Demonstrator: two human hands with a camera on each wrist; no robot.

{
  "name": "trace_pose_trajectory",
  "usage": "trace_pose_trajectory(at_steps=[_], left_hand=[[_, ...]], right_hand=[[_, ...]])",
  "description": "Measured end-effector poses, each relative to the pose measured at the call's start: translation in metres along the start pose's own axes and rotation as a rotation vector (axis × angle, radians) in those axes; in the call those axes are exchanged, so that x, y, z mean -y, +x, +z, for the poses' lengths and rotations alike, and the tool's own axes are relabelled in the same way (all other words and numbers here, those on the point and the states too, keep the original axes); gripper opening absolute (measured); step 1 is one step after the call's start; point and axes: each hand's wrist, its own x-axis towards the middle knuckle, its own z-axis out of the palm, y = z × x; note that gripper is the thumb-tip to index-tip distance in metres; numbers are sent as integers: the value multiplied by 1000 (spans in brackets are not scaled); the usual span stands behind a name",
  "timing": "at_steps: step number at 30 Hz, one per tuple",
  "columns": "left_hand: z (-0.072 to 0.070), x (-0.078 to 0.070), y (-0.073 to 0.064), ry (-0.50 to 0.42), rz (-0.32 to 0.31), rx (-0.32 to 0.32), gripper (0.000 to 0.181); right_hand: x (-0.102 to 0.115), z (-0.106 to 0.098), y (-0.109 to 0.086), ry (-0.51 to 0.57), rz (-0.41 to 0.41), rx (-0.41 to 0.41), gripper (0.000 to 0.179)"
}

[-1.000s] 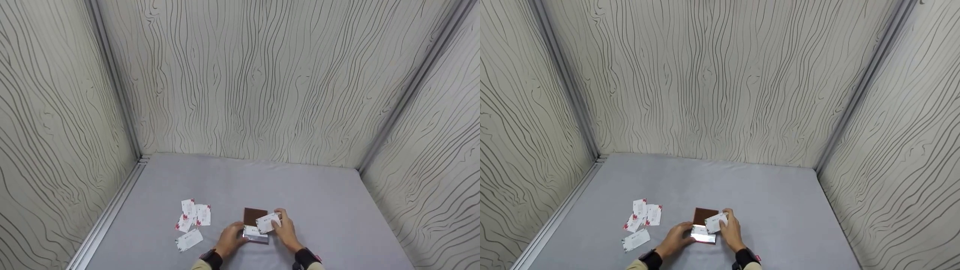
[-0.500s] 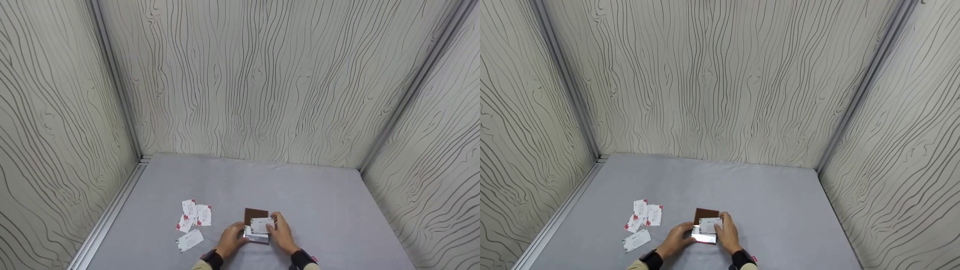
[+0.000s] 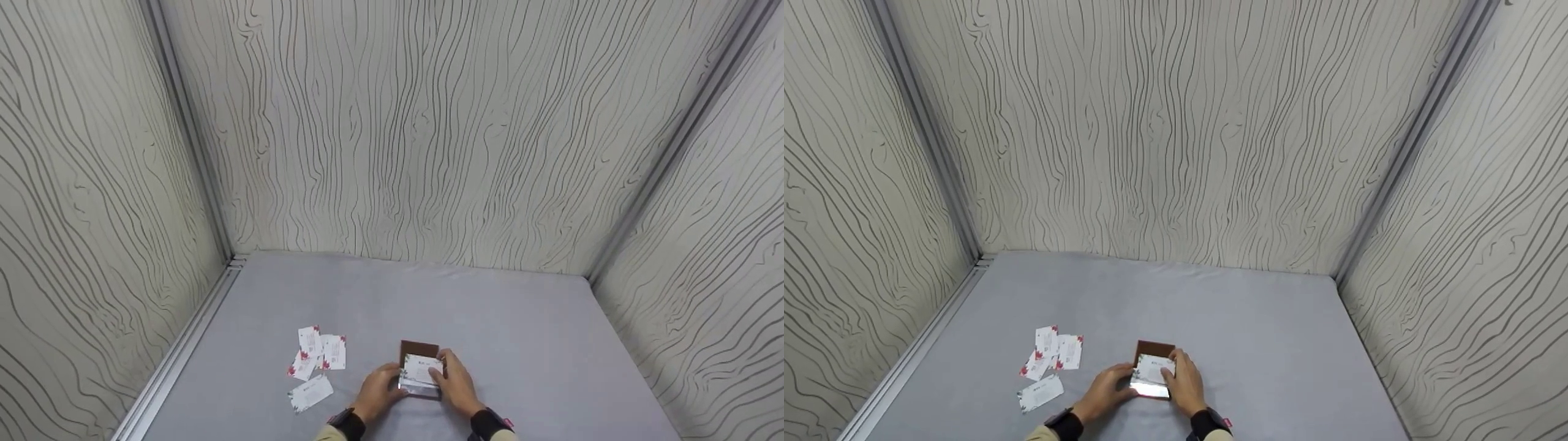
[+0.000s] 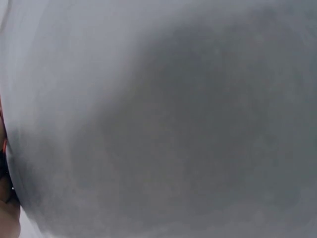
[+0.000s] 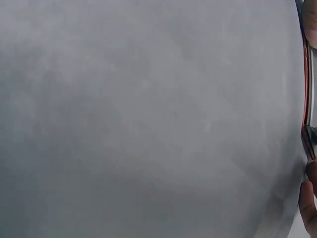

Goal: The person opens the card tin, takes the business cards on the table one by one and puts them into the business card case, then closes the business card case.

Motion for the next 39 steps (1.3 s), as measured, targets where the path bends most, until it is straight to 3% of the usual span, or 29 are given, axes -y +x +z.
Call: trace_pose_trajectory(at_steps=[4,11,17,30,39], left_hand=[[-2,-1,0,14,50,-21,37],[-3,-4,1,6,-32,38,38],[-1,-5,2,4,-34,42,39],[0,-4,1,-20,-55,31,37],[-3,-4,0,7,-47,33,39]], right_hand=[[1,2,0,-31,-11,1,28],[6,0,1,-91,-49,23,31],[7,-3,3,-155,-28,69,27],[0,1,-1,-126,-10,128,24],[0,-2,-6,-97,-98,99,21]])
